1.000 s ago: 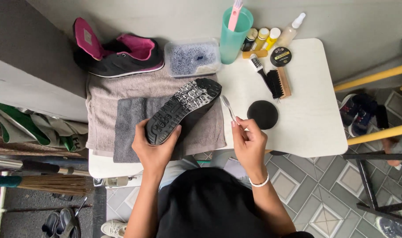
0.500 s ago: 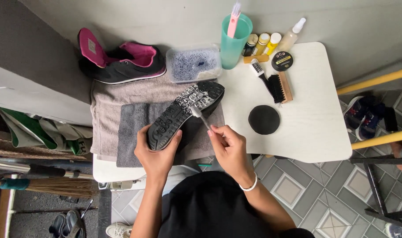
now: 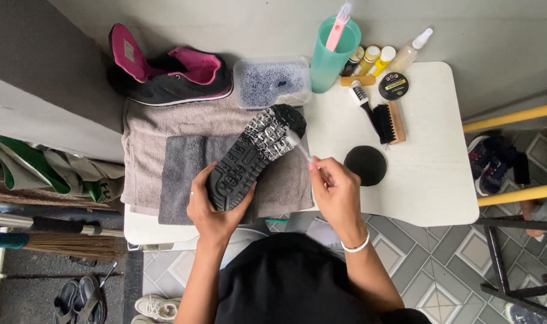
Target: The person is meticulously cleaning the grooves of a shoe sole using a small pointed tool to remove white residue or debris.
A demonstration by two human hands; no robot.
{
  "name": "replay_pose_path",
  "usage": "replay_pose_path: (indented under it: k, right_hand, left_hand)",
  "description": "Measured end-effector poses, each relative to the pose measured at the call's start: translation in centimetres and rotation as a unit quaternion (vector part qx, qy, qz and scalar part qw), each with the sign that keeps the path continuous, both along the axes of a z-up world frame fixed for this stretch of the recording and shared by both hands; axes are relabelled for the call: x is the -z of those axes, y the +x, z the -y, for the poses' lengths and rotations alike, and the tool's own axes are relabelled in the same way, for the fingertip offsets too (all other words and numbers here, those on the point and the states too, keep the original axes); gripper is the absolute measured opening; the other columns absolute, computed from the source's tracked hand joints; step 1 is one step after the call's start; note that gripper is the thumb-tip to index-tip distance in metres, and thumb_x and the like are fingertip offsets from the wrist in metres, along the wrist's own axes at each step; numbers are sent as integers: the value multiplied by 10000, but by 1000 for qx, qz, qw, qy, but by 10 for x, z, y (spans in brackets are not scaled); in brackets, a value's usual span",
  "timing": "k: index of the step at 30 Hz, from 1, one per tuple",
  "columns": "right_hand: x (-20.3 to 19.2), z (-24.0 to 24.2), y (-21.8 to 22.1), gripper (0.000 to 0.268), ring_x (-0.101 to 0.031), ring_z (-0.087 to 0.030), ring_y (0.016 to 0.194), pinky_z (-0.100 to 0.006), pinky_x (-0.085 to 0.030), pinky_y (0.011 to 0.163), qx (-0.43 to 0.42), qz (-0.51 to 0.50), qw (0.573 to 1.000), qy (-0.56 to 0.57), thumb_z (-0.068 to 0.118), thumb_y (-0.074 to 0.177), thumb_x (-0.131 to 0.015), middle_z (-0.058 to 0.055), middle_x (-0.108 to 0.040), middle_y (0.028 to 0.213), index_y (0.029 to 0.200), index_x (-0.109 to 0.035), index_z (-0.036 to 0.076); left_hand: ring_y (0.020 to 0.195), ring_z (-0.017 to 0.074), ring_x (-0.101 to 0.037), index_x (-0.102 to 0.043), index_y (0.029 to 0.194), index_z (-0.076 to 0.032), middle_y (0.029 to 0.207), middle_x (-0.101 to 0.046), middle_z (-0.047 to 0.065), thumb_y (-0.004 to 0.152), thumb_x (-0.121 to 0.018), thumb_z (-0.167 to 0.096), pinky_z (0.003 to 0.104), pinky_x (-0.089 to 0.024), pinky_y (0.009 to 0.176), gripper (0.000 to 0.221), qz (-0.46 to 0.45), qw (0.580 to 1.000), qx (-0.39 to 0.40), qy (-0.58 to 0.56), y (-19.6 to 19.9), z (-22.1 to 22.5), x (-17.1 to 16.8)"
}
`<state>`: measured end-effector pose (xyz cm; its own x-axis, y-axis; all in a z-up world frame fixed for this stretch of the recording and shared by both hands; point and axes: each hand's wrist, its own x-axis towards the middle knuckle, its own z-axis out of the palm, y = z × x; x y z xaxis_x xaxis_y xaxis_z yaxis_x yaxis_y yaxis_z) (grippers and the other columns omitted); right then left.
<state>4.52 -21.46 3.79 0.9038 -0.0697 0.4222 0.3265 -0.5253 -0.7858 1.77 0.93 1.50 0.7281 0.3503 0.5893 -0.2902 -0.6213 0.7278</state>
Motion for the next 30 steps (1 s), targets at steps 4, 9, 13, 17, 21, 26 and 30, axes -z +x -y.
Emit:
replay_pose_path:
  k: [4,9,13,17,21,26,30]
  right_hand:
    - [-4,-5,0,88,-485,-106,446,-243,-446,465,-54,-30,998,24,-42,889,-718,-63,-562,484,826,-731,17]
    - [-4,-11,-3,87,-468,-111,461,-265,-429,455,-65,-36,997,30,-46,881,-725,-78,-549,471,810,-721,4]
    - [-11,-12,-2,114,-472,-131,458,-273,-415,456,-27,-12,999,16,-80,903,-684,-92,-526,470,809,-704,-20]
    - [-6,-13,-1,103,-463,-122,450,-267,-415,445,-36,-17,999,13,-73,890,-702,-88,-505,458,802,-703,-19]
    - [-12,-13,-5,100,-470,-106,435,-265,-459,451,-57,-60,996,35,-66,900,-682,-84,-539,477,809,-696,-25]
    - [-4,-10,2,98,-486,-98,437,-268,-460,444,-32,-55,997,36,-72,900,-686,-103,-554,487,812,-693,-28]
    - [4,-3,8,87,-474,-90,442,-289,-467,441,-7,-55,997,48,-85,903,-676,-116,-556,507,831,-691,-39]
  left_hand:
    - [1035,354,-733,-609,1193,-21,1165,-734,170,606,-1028,-240,456,-577,925,754,3,1000,15,15,-3,-7,13]
    - [1026,356,-740,-619,1195,-24,1166,-740,160,593,-1025,-233,464,-581,919,755,7,999,33,17,-3,-8,16]
    - [1038,346,-740,-616,1202,-27,1177,-739,153,604,-1018,-243,455,-582,927,753,10,999,37,6,-4,-11,19]
    - [1028,335,-745,-621,1188,-35,1167,-745,144,599,-1019,-254,448,-582,929,743,12,999,31,4,-4,-16,22]
    - [1026,347,-742,-625,1190,-23,1160,-741,157,608,-1014,-249,445,-582,927,736,16,999,37,4,1,-15,27]
    - [1019,331,-746,-629,1188,-34,1162,-746,141,608,-1013,-259,436,-584,925,731,13,1000,26,4,8,-12,24]
    - [1015,308,-746,-626,1187,-40,1166,-745,129,619,-1012,-265,416,-584,926,723,13,1000,13,0,9,-12,24]
